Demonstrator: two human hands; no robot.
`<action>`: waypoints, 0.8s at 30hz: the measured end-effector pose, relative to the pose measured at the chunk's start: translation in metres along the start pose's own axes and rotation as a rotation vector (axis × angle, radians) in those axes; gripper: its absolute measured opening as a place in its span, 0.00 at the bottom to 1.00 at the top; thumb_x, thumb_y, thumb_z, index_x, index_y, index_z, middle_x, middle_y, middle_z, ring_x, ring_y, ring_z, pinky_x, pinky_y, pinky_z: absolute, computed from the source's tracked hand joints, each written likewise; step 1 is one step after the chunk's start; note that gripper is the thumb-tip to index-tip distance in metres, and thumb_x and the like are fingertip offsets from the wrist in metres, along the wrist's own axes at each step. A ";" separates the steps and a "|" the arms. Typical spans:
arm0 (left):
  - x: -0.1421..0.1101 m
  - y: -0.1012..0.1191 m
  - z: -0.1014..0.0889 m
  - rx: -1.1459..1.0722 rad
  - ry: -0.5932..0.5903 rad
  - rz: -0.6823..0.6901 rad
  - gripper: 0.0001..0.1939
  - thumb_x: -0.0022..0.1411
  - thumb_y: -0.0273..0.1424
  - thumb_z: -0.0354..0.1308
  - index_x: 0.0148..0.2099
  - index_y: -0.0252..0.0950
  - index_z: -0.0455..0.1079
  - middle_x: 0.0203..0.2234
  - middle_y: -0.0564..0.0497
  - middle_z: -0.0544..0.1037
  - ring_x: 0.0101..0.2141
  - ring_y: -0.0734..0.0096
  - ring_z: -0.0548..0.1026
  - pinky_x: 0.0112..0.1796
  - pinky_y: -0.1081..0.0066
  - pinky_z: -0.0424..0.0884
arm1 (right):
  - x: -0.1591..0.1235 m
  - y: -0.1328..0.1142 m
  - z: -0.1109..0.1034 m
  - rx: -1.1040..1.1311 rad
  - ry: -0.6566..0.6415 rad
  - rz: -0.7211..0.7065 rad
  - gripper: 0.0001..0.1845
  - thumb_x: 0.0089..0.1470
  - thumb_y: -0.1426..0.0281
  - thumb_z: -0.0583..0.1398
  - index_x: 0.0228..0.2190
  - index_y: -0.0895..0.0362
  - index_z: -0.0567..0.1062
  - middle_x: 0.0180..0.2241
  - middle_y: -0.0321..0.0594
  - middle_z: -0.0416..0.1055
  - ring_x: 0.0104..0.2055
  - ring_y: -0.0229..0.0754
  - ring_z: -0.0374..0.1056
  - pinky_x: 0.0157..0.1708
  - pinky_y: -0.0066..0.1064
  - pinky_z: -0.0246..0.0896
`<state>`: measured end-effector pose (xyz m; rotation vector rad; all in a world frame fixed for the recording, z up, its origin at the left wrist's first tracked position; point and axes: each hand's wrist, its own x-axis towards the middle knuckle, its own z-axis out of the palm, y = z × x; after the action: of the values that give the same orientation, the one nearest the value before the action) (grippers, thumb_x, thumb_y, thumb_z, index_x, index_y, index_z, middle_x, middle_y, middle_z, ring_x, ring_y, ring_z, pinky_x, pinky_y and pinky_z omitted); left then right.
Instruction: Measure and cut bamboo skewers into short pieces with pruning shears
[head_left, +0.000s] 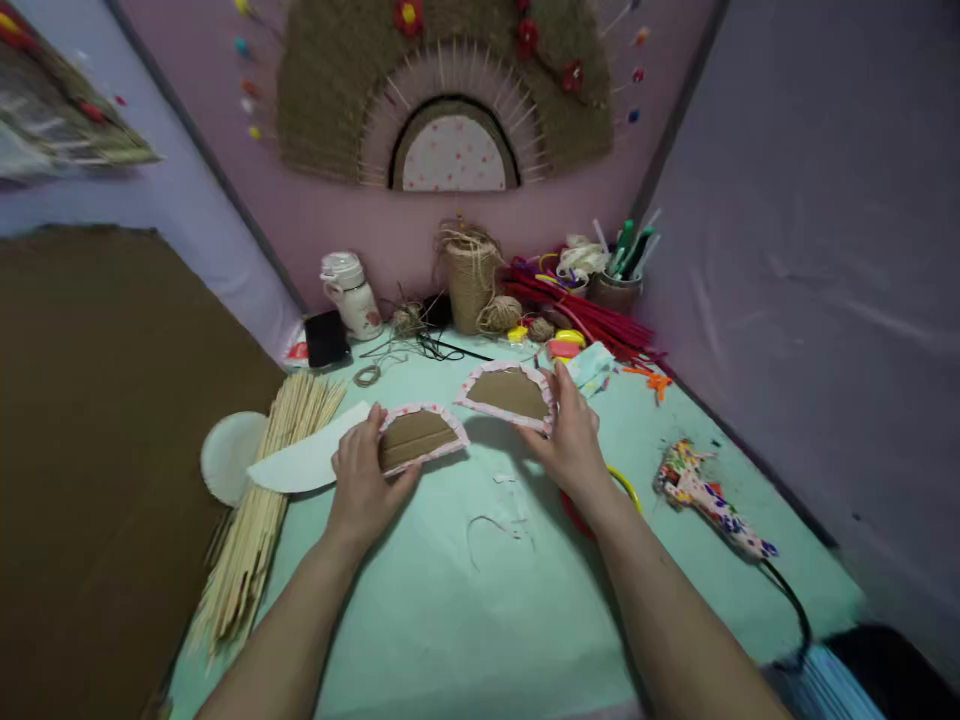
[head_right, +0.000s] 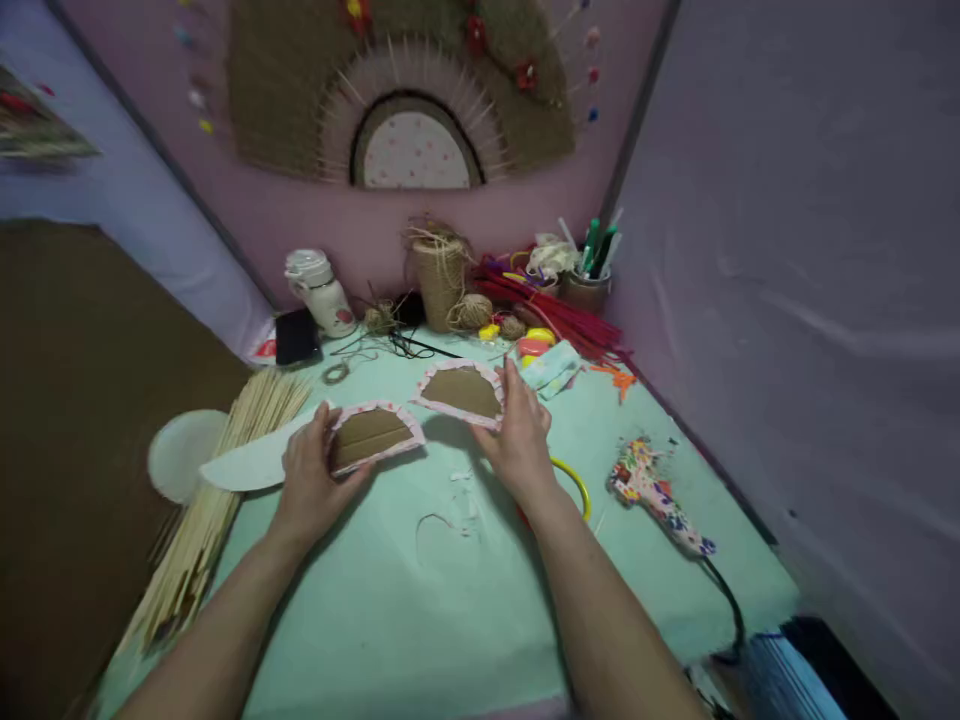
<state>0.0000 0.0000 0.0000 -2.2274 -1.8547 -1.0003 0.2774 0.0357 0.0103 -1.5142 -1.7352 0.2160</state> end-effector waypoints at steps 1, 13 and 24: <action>-0.001 0.001 -0.001 -0.001 -0.002 0.000 0.49 0.56 0.37 0.63 0.70 0.42 0.36 0.58 0.40 0.66 0.56 0.49 0.62 0.54 0.49 0.59 | 0.000 0.000 0.000 0.001 0.001 -0.002 0.50 0.49 0.64 0.63 0.65 0.56 0.43 0.62 0.56 0.57 0.62 0.57 0.56 0.55 0.52 0.53; -0.001 0.002 -0.001 -0.001 0.023 -0.012 0.47 0.57 0.36 0.62 0.70 0.42 0.38 0.59 0.39 0.64 0.57 0.51 0.62 0.55 0.50 0.58 | -0.003 0.000 0.000 -0.021 0.006 -0.045 0.49 0.51 0.63 0.61 0.66 0.53 0.40 0.62 0.53 0.57 0.62 0.57 0.56 0.55 0.52 0.53; 0.008 0.002 -0.002 0.053 -0.006 -0.075 0.45 0.57 0.36 0.61 0.69 0.40 0.41 0.57 0.38 0.65 0.56 0.48 0.62 0.54 0.49 0.59 | -0.003 -0.007 -0.002 0.052 -0.054 -0.041 0.50 0.51 0.64 0.61 0.66 0.52 0.38 0.61 0.51 0.61 0.63 0.58 0.54 0.55 0.54 0.53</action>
<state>0.0019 0.0051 0.0060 -2.1487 -1.9568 -0.9449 0.2731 0.0304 0.0143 -1.4465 -1.7880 0.2810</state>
